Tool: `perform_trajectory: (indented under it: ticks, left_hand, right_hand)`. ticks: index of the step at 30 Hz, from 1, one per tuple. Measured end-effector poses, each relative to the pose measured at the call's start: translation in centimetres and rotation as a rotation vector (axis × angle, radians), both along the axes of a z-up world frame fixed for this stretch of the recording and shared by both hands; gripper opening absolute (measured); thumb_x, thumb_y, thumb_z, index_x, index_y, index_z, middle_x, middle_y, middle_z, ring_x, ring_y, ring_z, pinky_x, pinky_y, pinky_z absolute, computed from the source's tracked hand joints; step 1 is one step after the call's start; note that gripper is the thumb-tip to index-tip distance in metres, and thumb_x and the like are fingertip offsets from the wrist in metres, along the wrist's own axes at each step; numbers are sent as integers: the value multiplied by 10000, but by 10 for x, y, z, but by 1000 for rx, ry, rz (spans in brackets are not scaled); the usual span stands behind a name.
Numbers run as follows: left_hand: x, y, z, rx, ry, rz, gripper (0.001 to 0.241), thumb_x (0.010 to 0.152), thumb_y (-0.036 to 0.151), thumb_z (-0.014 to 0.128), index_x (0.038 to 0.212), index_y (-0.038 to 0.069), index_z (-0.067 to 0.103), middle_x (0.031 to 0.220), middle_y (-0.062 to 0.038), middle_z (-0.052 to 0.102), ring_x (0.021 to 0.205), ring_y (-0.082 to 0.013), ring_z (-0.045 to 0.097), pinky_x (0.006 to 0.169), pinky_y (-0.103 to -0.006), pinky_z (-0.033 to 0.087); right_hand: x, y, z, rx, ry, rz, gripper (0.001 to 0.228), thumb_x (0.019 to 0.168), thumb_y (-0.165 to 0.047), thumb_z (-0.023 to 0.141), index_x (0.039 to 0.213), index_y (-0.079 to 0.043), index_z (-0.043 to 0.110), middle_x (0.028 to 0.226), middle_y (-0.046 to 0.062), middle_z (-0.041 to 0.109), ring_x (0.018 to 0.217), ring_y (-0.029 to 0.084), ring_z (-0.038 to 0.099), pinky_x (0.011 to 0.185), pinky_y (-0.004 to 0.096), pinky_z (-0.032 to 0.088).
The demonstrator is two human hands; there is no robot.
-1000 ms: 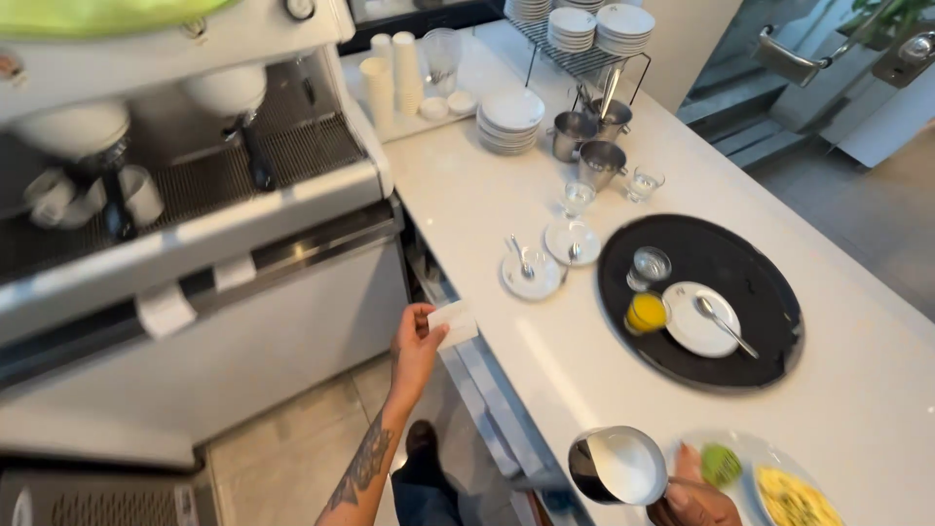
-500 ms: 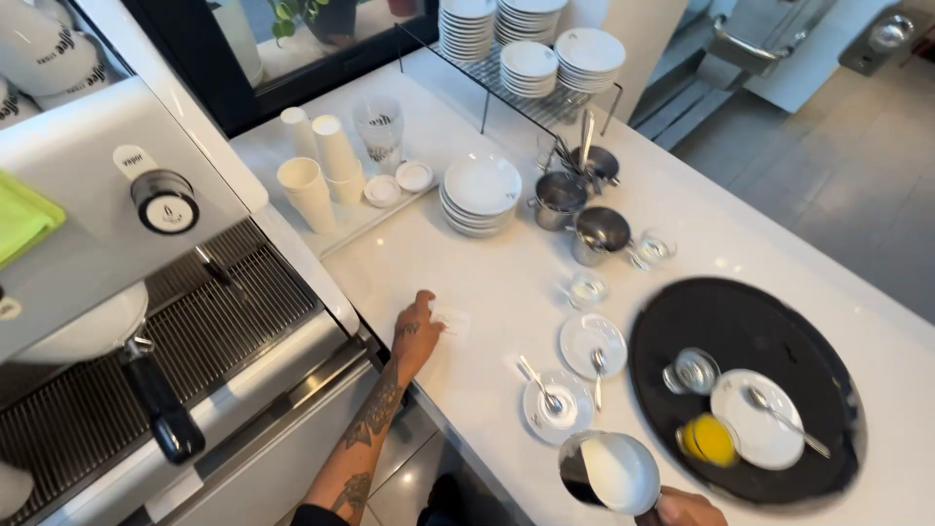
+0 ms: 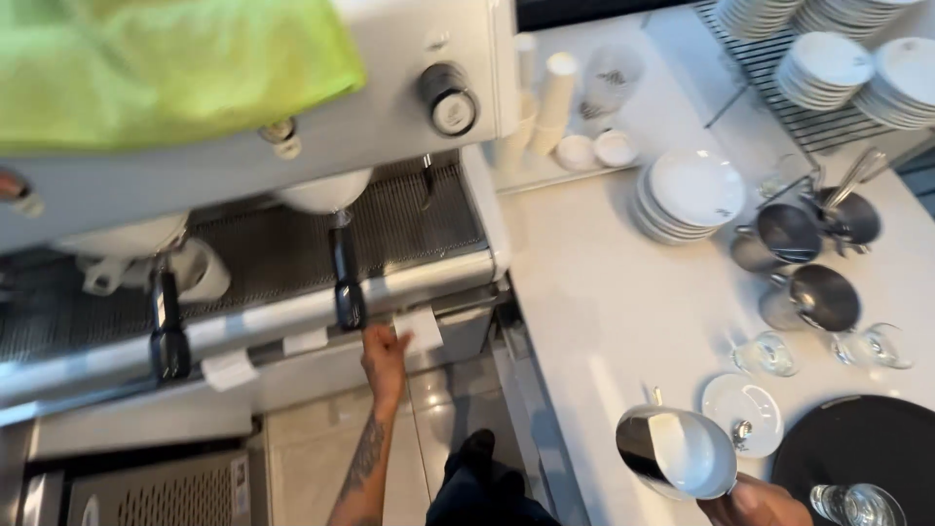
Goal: The person grinds coffee beans into a portafilter, tamps the grounds, and locks the portafilter into the espresso machine. They then pour milk into a metal pitcher, steam the milk using the steam wand, and pour the steamed milk into a cup containing espresso.
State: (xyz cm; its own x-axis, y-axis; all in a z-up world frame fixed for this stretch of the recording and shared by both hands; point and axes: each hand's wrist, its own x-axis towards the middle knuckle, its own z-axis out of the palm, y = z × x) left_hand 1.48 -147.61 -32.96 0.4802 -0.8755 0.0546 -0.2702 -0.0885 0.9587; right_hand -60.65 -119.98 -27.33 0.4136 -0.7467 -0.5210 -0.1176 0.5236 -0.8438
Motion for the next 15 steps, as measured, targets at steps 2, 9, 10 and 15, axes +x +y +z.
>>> perform_trajectory:
  ticks: [2,9,10,15]
  left_hand:
    - [16,-21,11,-49,-148,88,364,800,141,891,968,12,595,779,-80,634,701,-203,560,686,-345,494]
    - [19,-62,-15,339,-128,265,354,778,363,873,1004,101,799,958,-80,735,913,-303,696,859,-447,545]
    - [13,-63,-4,420,-193,363,499,723,382,897,1077,74,726,1055,-97,708,1031,-338,644,899,-492,510]
    - [-1,-79,-1,510,-118,534,649,763,359,861,1269,57,588,1351,-86,587,1263,-378,497,1008,-557,427]
  right_hand:
    - [-16,-32,12,35,20,64,684,902,-535,428,1177,54,642,894,131,696,792,209,631,767,398,541]
    - [40,3,31,-111,178,-364,663,950,-442,486,1117,175,663,798,233,693,740,272,635,669,454,532]
    - [45,5,36,-139,185,-421,661,943,-423,513,1132,195,654,827,260,707,768,291,660,694,456,542]
    - [58,26,60,-217,219,-605,671,923,-366,594,1176,255,629,916,339,749,852,348,737,769,462,570]
